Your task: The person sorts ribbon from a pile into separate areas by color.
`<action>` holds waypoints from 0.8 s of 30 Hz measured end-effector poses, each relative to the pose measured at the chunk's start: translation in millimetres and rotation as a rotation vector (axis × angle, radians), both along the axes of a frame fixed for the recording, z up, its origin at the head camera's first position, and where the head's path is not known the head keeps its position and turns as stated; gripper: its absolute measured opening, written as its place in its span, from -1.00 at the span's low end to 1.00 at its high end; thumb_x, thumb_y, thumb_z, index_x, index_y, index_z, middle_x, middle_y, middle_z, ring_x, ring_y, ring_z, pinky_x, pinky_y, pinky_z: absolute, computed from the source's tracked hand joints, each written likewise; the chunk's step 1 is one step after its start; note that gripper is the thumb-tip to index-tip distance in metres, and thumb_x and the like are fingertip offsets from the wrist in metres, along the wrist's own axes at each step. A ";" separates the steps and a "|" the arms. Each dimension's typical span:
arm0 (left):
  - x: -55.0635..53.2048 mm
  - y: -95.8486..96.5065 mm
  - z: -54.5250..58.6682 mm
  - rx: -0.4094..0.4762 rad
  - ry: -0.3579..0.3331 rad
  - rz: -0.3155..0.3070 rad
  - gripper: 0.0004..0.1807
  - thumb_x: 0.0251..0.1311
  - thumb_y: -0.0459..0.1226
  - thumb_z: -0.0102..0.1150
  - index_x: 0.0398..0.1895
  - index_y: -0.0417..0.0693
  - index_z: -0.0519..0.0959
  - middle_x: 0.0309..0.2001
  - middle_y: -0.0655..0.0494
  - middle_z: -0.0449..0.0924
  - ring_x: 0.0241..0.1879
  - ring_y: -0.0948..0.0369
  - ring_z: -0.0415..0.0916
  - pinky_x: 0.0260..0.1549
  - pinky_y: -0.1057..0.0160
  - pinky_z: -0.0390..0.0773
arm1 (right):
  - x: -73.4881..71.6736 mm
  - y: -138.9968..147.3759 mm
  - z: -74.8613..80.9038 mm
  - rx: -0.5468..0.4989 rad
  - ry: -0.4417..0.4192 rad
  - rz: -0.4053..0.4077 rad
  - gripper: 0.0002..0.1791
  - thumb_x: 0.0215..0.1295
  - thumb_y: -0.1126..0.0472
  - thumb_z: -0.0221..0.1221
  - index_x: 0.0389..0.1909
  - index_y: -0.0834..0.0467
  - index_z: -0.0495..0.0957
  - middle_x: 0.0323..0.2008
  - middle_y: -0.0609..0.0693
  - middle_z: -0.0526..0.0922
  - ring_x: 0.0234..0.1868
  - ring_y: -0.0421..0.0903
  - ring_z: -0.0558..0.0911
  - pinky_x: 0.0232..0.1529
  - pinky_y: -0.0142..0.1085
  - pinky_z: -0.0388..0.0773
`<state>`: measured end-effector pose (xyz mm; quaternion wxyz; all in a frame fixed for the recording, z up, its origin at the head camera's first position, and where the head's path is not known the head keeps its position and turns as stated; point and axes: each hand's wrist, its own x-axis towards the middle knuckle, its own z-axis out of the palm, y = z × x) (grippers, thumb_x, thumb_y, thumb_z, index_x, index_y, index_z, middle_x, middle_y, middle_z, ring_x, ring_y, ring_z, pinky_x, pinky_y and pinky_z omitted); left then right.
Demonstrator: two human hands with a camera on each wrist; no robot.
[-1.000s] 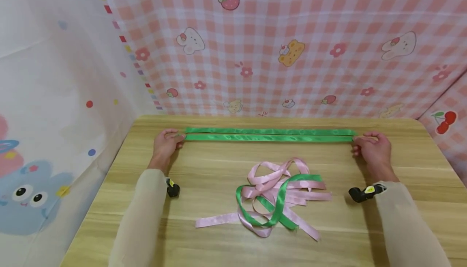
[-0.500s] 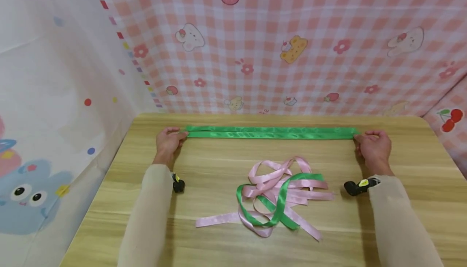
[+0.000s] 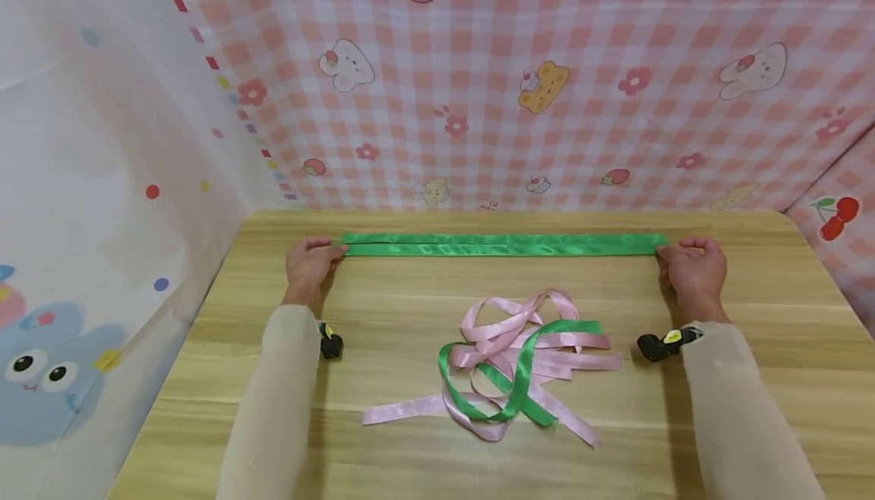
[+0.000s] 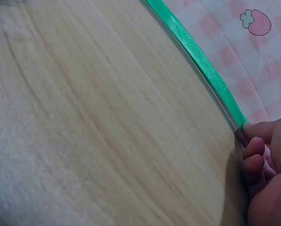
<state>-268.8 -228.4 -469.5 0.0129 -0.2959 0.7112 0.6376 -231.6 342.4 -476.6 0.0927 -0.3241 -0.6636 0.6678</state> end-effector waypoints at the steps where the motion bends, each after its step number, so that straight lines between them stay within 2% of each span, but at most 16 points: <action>1: 0.1 0.4 0.8 -0.003 -0.002 0.001 -0.63 0.12 -0.32 0.43 -0.04 -0.04 0.51 -0.30 0.19 0.61 -0.39 0.35 0.56 -0.42 0.46 0.55 | -0.5 0.1 0.0 -0.005 0.000 -0.001 -0.64 0.23 0.35 0.30 -0.27 0.02 0.27 -0.70 -0.28 0.58 -0.87 -0.26 0.43 -0.83 -0.43 0.37; 6: -0.2 2.5 2.8 -0.022 0.005 0.006 -0.60 0.13 -0.32 0.43 0.01 -0.09 0.50 -0.29 0.19 0.59 -0.38 0.36 0.57 -0.39 0.47 0.55 | -2.0 1.0 -0.6 0.000 -0.006 -0.008 -0.64 0.22 0.34 0.31 -0.27 0.01 0.27 -0.72 -0.27 0.58 -0.87 -0.25 0.43 -0.84 -0.42 0.37; 12: 1.3 3.8 4.8 0.005 0.010 0.024 -0.59 0.13 -0.35 0.42 0.01 -0.09 0.49 -0.30 0.19 0.61 -0.37 0.35 0.60 -0.36 0.45 0.57 | -1.1 -0.6 -0.3 0.004 -0.001 -0.010 -0.64 0.22 0.34 0.31 -0.27 0.01 0.28 -0.72 -0.27 0.58 -0.87 -0.24 0.43 -0.83 -0.42 0.37; 18: 3.9 4.1 5.3 -0.018 -0.003 0.011 -0.59 0.15 -0.31 0.41 0.04 -0.06 0.48 -0.27 0.20 0.61 -0.36 0.35 0.59 -0.37 0.45 0.56 | 0.4 -2.2 1.1 0.013 0.001 -0.008 -0.65 0.22 0.34 0.30 -0.26 0.01 0.28 -0.70 -0.30 0.58 -0.86 -0.26 0.44 -0.83 -0.43 0.37; 24: 4.7 3.2 4.1 -0.003 0.019 0.005 -0.51 0.16 -0.31 0.41 0.12 -0.08 0.44 -0.19 0.17 0.62 -0.28 0.32 0.62 -0.26 0.41 0.60 | 2.3 -2.1 2.4 0.029 0.017 0.014 -0.66 0.22 0.33 0.30 -0.24 0.02 0.30 -0.70 -0.29 0.58 -0.85 -0.25 0.47 -0.82 -0.43 0.39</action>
